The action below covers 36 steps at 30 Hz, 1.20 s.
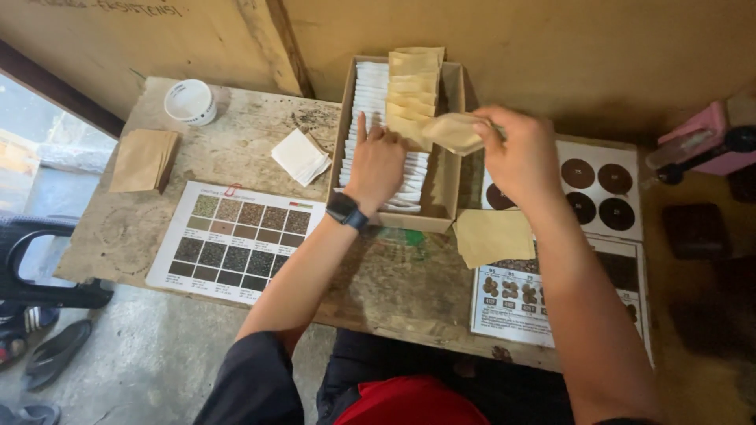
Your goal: The person sorts small packets of coffee by picking them one at a time from a large wooden box and placing them into smaller paper envelopes, occasionally writing on the envelopes.
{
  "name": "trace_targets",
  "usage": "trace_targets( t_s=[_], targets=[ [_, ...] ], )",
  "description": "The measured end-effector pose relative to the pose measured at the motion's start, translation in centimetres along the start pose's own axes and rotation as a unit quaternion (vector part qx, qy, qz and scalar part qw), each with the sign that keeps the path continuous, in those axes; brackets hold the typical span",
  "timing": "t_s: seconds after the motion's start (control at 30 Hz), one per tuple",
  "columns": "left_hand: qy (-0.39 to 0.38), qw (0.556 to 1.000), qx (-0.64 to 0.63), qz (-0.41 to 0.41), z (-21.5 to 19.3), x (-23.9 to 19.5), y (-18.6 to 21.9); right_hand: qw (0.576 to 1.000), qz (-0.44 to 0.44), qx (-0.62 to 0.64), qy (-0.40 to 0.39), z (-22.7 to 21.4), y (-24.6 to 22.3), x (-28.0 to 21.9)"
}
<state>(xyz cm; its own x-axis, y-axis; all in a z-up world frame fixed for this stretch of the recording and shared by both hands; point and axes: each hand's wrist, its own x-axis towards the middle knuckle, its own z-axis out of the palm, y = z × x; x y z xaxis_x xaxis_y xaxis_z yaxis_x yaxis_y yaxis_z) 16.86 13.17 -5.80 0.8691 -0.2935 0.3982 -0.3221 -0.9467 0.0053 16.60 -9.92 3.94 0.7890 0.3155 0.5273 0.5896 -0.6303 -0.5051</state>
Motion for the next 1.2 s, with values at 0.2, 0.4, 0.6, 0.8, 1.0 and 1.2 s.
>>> trace_targets(
  t_s=[0.2, 0.4, 0.6, 0.8, 1.0, 1.2],
  targets=[
    [0.057, 0.998, 0.019, 0.006, -0.3, -1.8, 0.4, 0.988, 0.053, -0.015, -0.142, 2.4, -3.4, 2.6],
    [0.072, 0.997, -0.003, 0.009, 0.7, -2.3, -0.3, 0.967, 0.078, -0.034, -0.238, 6.8, -2.8, 2.9],
    [0.083, 0.996, -0.017, -0.005, -1.6, -2.5, 0.1, 0.967, 0.115, 0.021, -0.224, 8.2, -2.1, 2.7],
    [0.044, 0.997, -0.058, -0.024, 0.2, -1.9, -1.8, 0.969, 0.1, -0.078, -0.213, 8.8, 1.2, 1.4],
    [0.02, 0.997, -0.065, -0.021, -1.2, -1.4, -2.0, 0.972, 0.098, -0.079, -0.198, 10.4, 2.3, 1.4],
    [0.003, 0.998, -0.062, -0.031, -2.9, -0.9, -1.9, 0.99, 0.091, -0.038, -0.103, 10.7, 3.1, 0.7]
  ],
)
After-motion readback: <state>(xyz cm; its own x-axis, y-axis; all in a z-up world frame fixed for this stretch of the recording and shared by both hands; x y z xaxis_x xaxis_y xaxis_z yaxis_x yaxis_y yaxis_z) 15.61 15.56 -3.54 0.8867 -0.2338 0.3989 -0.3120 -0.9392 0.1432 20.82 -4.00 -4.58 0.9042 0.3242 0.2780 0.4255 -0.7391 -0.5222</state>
